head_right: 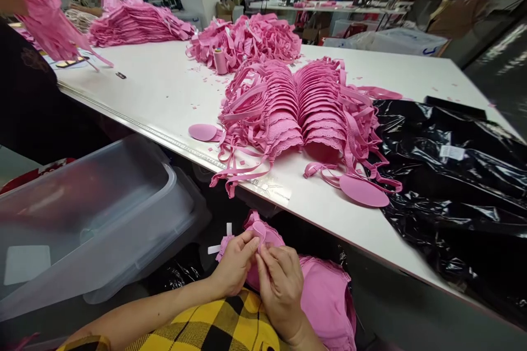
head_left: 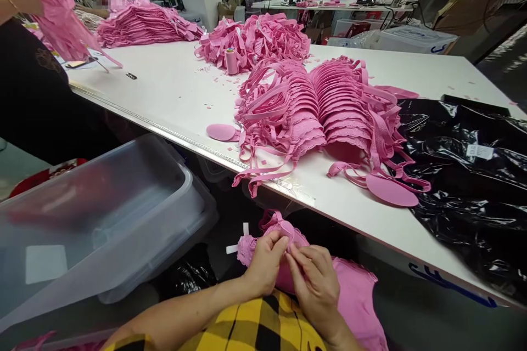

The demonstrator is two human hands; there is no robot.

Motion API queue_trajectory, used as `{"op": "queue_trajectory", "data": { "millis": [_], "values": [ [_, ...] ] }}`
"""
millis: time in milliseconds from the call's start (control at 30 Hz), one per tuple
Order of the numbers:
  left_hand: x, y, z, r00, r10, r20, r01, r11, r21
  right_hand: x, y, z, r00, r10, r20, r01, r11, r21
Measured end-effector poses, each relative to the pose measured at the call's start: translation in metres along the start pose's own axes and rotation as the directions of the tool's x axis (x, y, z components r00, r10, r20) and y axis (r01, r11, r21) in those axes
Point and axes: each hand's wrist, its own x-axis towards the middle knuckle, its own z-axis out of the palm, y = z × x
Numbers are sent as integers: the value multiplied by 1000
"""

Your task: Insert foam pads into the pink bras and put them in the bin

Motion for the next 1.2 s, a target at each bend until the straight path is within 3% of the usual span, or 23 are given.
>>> {"op": "queue_trajectory", "data": {
  "millis": [133, 200, 267, 400, 533, 633, 833, 1000, 1100, 1200],
  "values": [
    [1, 6, -8, 997, 74, -16, -66, 956, 286, -1, -5, -3, 973, 4, 229, -32, 992, 119],
    [1, 10, -13, 999, -6, 43, -11, 926, 376, 0, -5, -7, 946, -5, 325, -62, 978, 197],
    [0, 15, -18, 983, -155, 100, 100, 903, 419, 3, -3, -12, 944, 1, 331, -80, 971, 225],
    [-5, 25, -26, 903, -406, 142, 298, 828, 475, 11, 7, -27, 952, -40, 302, -25, 978, 207],
    [-9, 34, -29, 762, -616, 198, 515, 762, 392, 19, 15, -39, 856, -136, 499, 0, 964, 264],
    [-10, 36, -31, 717, -661, 220, 561, 735, 381, 19, 16, -39, 794, -141, 591, -59, 950, 306],
    [-13, 33, -37, 778, -601, 181, 444, 730, 519, 4, 12, -25, 804, -55, 593, -149, 945, 290],
    [-15, 32, -38, 802, -573, 169, 399, 724, 563, -11, 11, -16, 813, -27, 582, -212, 917, 338],
    [-16, 31, -36, 814, -556, 171, 366, 719, 591, -15, 9, -12, 845, 48, 533, -258, 908, 328],
    [-18, 31, -37, 887, -408, 213, 159, 706, 690, -14, 3, -6, 889, 149, 433, -307, 896, 321]
  ]
}}
